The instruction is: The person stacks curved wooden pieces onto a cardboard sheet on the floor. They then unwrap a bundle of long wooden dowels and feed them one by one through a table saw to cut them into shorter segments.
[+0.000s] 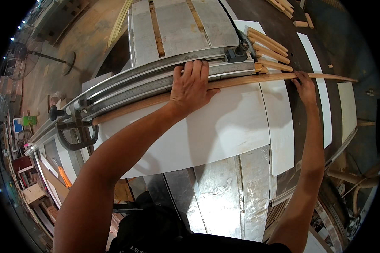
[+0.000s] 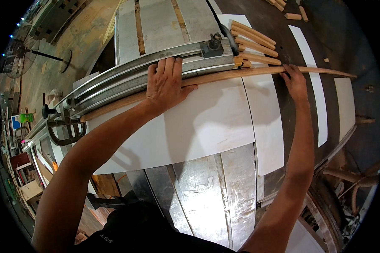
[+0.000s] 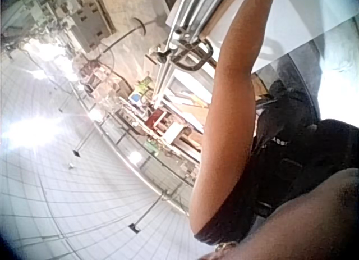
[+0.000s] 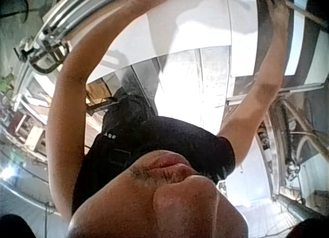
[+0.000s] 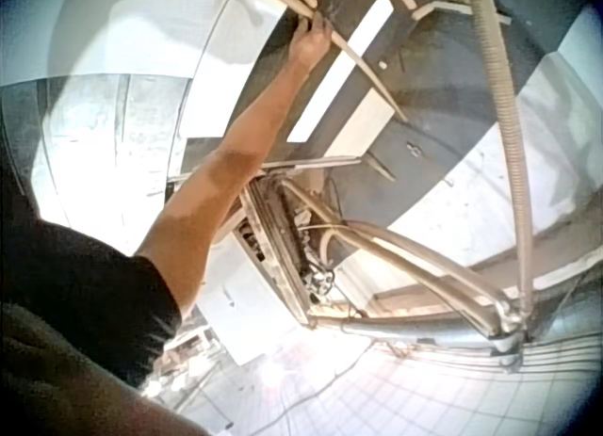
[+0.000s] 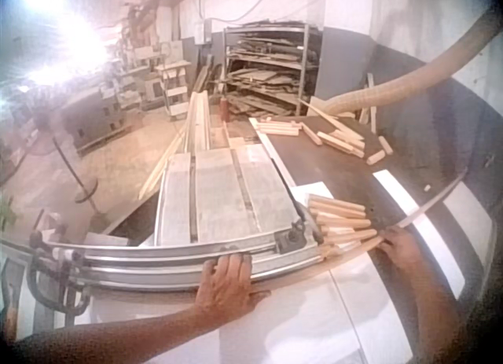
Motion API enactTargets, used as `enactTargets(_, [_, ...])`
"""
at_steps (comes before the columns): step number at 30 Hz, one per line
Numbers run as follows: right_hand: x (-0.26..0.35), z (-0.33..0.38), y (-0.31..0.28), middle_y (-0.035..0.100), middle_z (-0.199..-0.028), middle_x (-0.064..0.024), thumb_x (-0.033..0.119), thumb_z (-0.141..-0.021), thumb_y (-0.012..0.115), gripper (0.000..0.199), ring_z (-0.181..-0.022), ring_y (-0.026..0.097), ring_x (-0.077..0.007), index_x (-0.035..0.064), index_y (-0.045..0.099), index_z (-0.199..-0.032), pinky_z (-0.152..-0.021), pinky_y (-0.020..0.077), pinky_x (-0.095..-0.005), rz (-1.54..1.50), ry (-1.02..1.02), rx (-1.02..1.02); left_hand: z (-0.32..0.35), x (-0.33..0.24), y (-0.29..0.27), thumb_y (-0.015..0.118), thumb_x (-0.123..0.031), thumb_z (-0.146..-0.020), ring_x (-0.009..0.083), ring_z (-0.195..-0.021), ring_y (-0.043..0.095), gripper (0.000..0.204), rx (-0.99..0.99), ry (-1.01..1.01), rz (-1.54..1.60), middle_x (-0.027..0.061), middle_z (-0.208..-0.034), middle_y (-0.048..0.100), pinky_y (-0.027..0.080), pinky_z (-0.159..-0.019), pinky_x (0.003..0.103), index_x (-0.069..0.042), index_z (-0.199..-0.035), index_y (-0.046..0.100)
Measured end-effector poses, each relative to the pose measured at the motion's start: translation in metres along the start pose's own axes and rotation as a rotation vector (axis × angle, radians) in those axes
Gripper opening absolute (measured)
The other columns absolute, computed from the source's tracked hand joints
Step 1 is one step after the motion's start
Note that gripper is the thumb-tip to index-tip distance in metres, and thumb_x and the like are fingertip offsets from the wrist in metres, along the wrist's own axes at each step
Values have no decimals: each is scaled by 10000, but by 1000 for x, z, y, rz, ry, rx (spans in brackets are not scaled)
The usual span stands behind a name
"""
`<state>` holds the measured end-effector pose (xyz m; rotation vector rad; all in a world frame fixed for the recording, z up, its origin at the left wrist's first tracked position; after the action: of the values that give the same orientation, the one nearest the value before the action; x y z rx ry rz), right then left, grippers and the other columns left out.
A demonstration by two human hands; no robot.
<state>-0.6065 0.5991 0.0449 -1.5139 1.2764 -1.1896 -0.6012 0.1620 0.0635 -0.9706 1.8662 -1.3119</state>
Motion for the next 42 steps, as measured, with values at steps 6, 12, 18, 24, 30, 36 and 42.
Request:
enactTargets(6, [2,0,-2,615,-1254,-201,126,-889,701,354,-1104,621,-385,59,661,-1235,-925,526,-434,13,0,-5,-1,0,-1,747,-596,-741,257,-1053,508,853,1,-3,-8,113,-1129,548,383,-895,412,36,-1276,545])
enactTargets(12, [2,0,-1,619,-1249,-203,128,-889,702,345,-1108,621,-385,56,667,-1224,-928,522,-433,14,8,-3,0,1,0,749,-592,-738,258,-1032,513,854,-8,14,4,114,-1114,546,383,-893,419,43,-1271,545])
enactTargets(18, [2,-1,0,624,-1242,-201,121,-883,708,344,-1103,623,-384,51,669,-1218,-932,521,-431,15,-8,-20,0,1,0,757,-584,-732,256,-1024,516,846,-34,16,1,113,-1110,547,387,-884,418,47,-1257,550])
enactTargets(24, [-2,0,1,629,-1234,-196,118,-877,715,344,-1100,628,-375,44,671,-1211,-930,525,-425,-1,-21,-14,0,0,0,771,-582,-711,251,-1006,514,855,-57,22,-3,108,-1099,544,384,-872,413,46,-1247,553])
enactTargets(30, [1,0,0,627,-1240,-183,134,-885,713,344,-1098,632,-366,54,672,-1217,-928,529,-426,12,15,4,0,1,2,777,-586,-704,247,-989,509,866,-74,27,1,102,-1086,541,382,-860,404,48,-1250,553])
enactTargets(36, [1,0,0,621,-1254,-176,155,-891,711,353,-1105,630,-361,64,669,-1230,-935,530,-426,35,24,13,0,1,3,776,-586,-709,248,-997,508,867,-50,17,-4,105,-1092,542,380,-857,403,48,-1257,550])
enactTargets(42, [-2,-2,1,615,-1267,-171,163,-892,711,355,-1110,625,-358,64,669,-1230,-939,525,-423,44,29,27,-1,2,1,768,-588,-718,252,-1010,512,861,-30,13,1,108,-1099,544,380,-867,405,43,-1260,546])
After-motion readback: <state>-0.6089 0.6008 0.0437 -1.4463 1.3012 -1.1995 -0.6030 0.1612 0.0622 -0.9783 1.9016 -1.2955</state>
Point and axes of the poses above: each hand's wrist, its own z-axis away from the middle knuckle, its own y-axis out of the palm, x = y × z, the point moved 3 cm from there along -z, towards the middle knuckle
